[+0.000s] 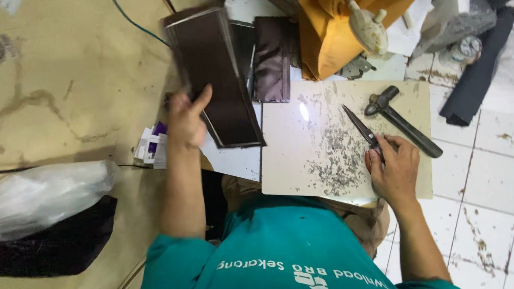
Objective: Assembling a leather wallet by hammering seams and folding the material on a workshop table
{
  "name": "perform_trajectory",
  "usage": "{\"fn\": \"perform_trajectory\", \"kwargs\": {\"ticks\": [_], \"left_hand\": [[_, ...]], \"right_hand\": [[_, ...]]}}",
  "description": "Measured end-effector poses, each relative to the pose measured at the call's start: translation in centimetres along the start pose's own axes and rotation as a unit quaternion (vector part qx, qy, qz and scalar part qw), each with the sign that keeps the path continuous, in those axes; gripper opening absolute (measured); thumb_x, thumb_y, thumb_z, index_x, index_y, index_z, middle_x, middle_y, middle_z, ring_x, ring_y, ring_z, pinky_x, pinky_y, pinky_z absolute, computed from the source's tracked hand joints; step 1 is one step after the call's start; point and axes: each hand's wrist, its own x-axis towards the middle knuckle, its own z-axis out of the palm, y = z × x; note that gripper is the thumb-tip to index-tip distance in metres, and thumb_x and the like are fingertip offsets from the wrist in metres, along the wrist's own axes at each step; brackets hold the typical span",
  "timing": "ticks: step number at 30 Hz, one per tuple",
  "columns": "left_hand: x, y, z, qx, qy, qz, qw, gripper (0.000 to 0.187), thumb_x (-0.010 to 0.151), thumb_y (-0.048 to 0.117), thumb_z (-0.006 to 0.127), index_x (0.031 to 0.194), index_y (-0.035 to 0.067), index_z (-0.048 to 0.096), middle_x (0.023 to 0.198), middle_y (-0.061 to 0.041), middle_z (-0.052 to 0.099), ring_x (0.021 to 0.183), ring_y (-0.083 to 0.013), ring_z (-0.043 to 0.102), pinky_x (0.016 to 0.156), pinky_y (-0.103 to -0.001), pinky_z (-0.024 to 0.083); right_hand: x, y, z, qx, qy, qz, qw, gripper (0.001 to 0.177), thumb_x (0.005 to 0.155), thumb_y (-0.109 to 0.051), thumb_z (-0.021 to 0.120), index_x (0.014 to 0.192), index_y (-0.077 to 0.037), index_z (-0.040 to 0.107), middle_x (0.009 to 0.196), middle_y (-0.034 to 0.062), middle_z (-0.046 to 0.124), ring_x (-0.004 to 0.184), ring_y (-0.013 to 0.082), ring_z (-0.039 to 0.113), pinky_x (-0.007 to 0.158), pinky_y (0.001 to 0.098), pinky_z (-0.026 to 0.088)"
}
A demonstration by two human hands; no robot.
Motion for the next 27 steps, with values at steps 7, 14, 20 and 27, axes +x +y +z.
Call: {"fn": "perform_trajectory", "kwargs": {"ticks": [7,14,20,27], "left_hand": [[-15.1,10.5,13.7,-0.397,0.16,-0.5,0.753,0.04,0.089,0.041,0.083,0.103,0.008,0.066,0.108,-0.007,0.06,0.102,-0.0166,0.06,0.1,-0.036,0.048],[-13.4,12.9,13.0,-0.154,-0.359,0.082,0.917,0.022,0.098,0.01,0.067,0.118,0.001,0.07,0.115,-0.019,0.074,0.114,-0.0327,0.07,0.105,-0.043,0.055],[-6.1,7.9,14.4,0.246,-0.296,0.246,0.89,0.052,0.095,0.034,0.079,0.134,0.005,0.062,0.125,-0.015,0.063,0.113,-0.0339,0.057,0.093,-0.048,0.048],[-6.2,7.2,15.0,0.285,-0.281,0.239,0.885,0.063,0.089,0.054,0.085,0.13,0.01,0.065,0.117,-0.012,0.058,0.106,-0.0301,0.051,0.087,-0.044,0.04]], "right_hand": [[1.3,-0.3,-3.4,0.002,-0.148,0.034,0.988,0.058,0.096,-0.028,0.07,0.151,-0.01,0.06,0.105,0.021,0.057,0.1,0.0451,0.063,0.082,0.0483,0.054],[2.1,-1.0,-9.7,0.161,-0.305,0.209,0.915,0.058,0.099,-0.024,0.065,0.153,-0.009,0.05,0.122,0.0197,0.065,0.102,0.0407,0.065,0.081,0.0529,0.051],[-4.3,-2.7,-11.4,0.377,-0.219,0.328,0.838,0.059,0.098,-0.002,0.064,0.153,-0.001,0.045,0.089,0.004,0.054,0.064,0.0103,0.05,0.058,0.0234,0.046],[-10.6,0.4,-9.9,0.099,-0.09,0.277,0.951,0.046,0.101,-0.007,0.087,0.14,0.004,0.067,0.086,0.0074,0.055,0.073,0.0188,0.053,0.072,0.0363,0.047]]}}
